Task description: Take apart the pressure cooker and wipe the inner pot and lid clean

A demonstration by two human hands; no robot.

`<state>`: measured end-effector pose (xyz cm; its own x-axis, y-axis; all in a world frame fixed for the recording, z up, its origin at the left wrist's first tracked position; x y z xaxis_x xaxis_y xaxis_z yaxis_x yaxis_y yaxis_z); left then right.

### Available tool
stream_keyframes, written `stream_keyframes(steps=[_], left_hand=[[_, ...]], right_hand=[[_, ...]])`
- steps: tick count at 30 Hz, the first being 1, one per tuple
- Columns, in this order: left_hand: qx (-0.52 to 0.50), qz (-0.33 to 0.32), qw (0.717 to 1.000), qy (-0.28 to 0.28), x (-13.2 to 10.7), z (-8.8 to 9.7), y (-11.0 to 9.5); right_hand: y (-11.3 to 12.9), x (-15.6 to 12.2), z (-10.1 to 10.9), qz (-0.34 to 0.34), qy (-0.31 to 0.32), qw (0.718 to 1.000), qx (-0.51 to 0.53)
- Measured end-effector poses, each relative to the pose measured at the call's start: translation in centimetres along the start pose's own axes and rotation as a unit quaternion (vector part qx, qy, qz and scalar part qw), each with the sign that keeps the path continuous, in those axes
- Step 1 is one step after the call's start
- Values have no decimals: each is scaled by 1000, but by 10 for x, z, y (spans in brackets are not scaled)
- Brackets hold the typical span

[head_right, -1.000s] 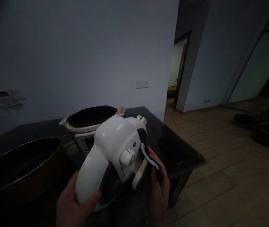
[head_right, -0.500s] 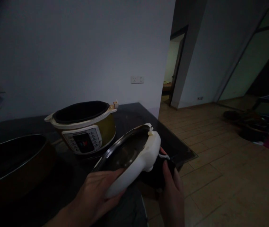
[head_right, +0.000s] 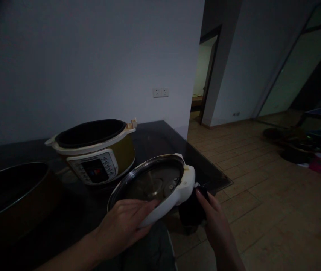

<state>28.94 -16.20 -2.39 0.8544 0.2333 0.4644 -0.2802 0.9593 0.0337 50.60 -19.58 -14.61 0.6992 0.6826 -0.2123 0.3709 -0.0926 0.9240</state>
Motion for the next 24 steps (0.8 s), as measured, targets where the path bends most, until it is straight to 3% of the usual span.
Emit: stream_keyframes(steps=[6, 11, 16, 22, 24], left_hand=[[-6, 6, 999, 35, 3, -17, 3], [-3, 8, 999, 47, 7, -23, 5], [-2, 14, 998, 66, 12, -32, 9], [15, -4, 999, 40, 19, -34, 8], [25, -2, 999, 41, 22, -36, 10]], right_hand=[[-7, 3, 2, -46, 18, 999, -2], [-11, 9, 12, -47, -7, 999, -2], [-5, 19, 9, -25, 30, 999, -1], [15, 27, 49, 44, -49, 998, -12], [15, 25, 51, 38, -35, 998, -19]])
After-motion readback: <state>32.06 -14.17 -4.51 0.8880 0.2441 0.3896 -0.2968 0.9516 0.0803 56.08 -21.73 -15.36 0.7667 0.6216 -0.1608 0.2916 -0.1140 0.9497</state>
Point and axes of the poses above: each hand's wrist, its own x-axis towards the middle knuckle, its own z-axis out of the back of the hand, y = z × x, the point moved 10 cm from there along x, towards the middle knuckle, and after that the axes turned 8 degrees about x, right-handed, at the moved point
